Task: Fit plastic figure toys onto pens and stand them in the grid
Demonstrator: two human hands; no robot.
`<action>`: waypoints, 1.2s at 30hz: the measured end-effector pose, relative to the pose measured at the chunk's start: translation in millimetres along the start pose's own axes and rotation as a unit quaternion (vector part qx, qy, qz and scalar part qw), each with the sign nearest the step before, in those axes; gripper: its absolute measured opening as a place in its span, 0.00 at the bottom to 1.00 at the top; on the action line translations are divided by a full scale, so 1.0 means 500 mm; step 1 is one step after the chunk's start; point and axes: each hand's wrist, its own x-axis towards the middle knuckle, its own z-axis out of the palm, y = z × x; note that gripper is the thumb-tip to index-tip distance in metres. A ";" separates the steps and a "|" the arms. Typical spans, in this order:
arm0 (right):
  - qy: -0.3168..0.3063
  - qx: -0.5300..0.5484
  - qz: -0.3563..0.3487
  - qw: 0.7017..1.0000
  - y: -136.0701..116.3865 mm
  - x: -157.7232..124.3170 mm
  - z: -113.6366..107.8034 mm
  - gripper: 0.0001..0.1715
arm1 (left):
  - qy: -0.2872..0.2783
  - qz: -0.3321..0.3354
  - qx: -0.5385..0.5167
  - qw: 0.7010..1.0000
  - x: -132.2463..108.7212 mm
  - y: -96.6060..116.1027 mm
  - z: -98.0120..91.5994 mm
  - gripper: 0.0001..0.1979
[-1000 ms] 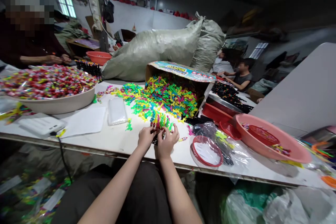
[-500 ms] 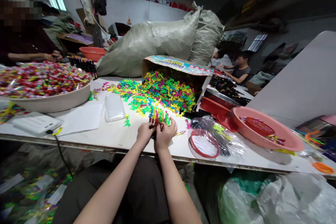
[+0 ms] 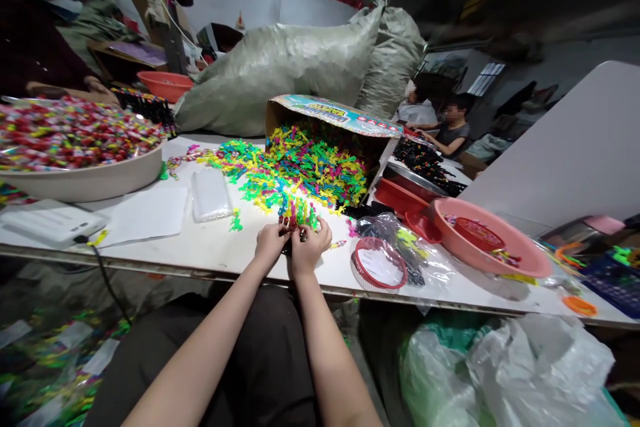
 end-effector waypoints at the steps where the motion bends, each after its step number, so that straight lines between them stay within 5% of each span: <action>1: -0.003 -0.001 0.001 1.000 0.000 0.000 0.000 0.05 | -0.001 0.001 -0.001 1.000 -0.001 0.001 -0.001 0.11; 21: -0.008 0.007 -0.011 1.000 0.005 0.001 0.008 0.03 | 0.010 0.043 0.068 0.997 -0.012 0.014 0.004 0.12; 36: -0.009 0.023 -0.004 1.000 0.016 0.009 0.009 0.05 | 0.026 -0.003 0.069 0.997 -0.007 0.020 0.016 0.13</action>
